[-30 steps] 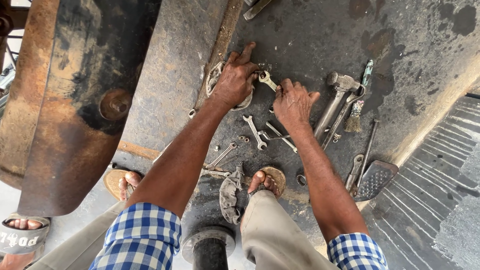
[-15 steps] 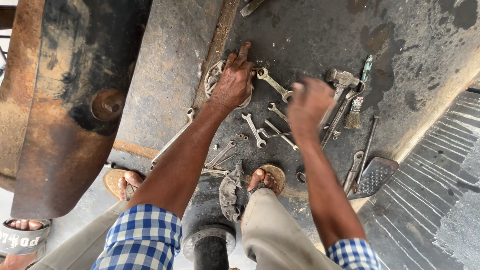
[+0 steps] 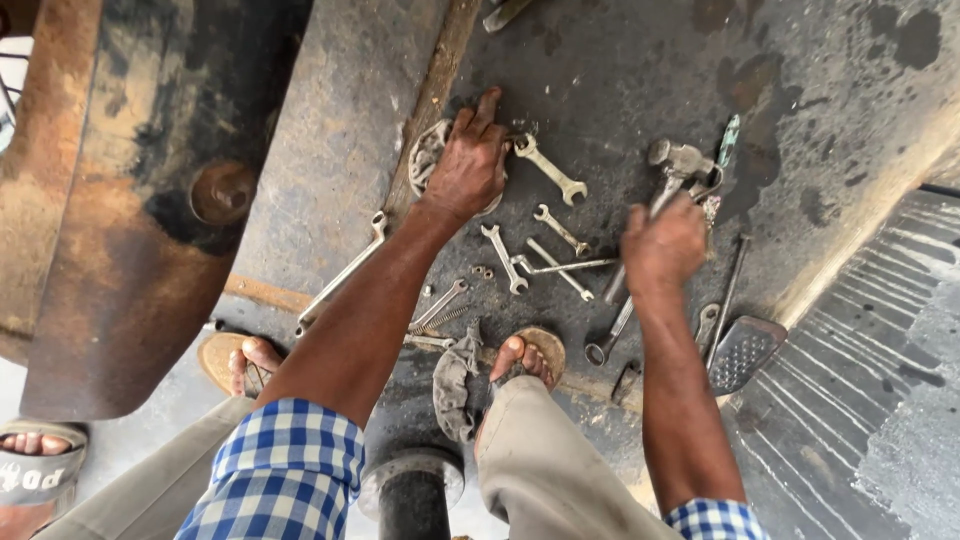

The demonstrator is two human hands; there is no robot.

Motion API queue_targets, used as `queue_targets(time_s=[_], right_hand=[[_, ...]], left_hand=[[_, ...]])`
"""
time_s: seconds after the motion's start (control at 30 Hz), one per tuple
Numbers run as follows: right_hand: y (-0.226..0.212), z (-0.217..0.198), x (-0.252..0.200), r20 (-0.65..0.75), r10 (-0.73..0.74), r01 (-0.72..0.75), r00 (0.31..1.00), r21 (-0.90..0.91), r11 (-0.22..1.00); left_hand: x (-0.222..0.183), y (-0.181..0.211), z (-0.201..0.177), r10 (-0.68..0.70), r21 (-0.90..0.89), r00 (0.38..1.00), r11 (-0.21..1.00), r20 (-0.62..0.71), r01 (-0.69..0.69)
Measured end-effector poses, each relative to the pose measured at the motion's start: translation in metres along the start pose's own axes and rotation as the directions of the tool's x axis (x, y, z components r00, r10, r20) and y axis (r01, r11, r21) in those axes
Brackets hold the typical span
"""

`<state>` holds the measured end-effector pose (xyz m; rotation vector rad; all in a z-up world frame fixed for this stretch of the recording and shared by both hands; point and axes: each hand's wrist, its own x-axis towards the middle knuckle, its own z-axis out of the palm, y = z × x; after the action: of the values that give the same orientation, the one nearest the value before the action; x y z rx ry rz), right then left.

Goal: Dismantling and repairing small metal components of a motorcycle using various wrenches and a hammer.

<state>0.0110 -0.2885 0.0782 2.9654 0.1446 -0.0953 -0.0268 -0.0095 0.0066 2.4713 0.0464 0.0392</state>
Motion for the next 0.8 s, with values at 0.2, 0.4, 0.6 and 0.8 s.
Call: queue_targets(time_s=[0.2, 0.4, 0.6, 0.8], right_hand=[[-0.006, -0.021, 0.007, 0.462, 0.22, -0.434, 0.859, 0.43, 0.791], [-0.008, -0.029, -0.034, 0.129, 0.02, -0.122, 0.991, 0.865, 0.486], [-0.045, -0.043, -0.039, -0.095, -0.3, 0.253, 0.949, 0.799, 0.546], [-0.056, -0.053, -0.031, -0.484, -0.343, 0.578, 0.805, 0.511, 0.637]], left_hand=[[0.001, 0.01, -0.01, -0.057, -0.073, 0.997, 0.996, 0.044, 0.061], [-0.003, 0.004, 0.0, -0.017, -0.05, 0.999, 0.999, -0.033, 0.015], [-0.001, 0.008, -0.004, -0.068, -0.106, 0.998, 0.992, 0.003, 0.068], [-0.003, 0.008, -0.004, -0.036, -0.051, 0.999, 0.998, 0.001, 0.036]])
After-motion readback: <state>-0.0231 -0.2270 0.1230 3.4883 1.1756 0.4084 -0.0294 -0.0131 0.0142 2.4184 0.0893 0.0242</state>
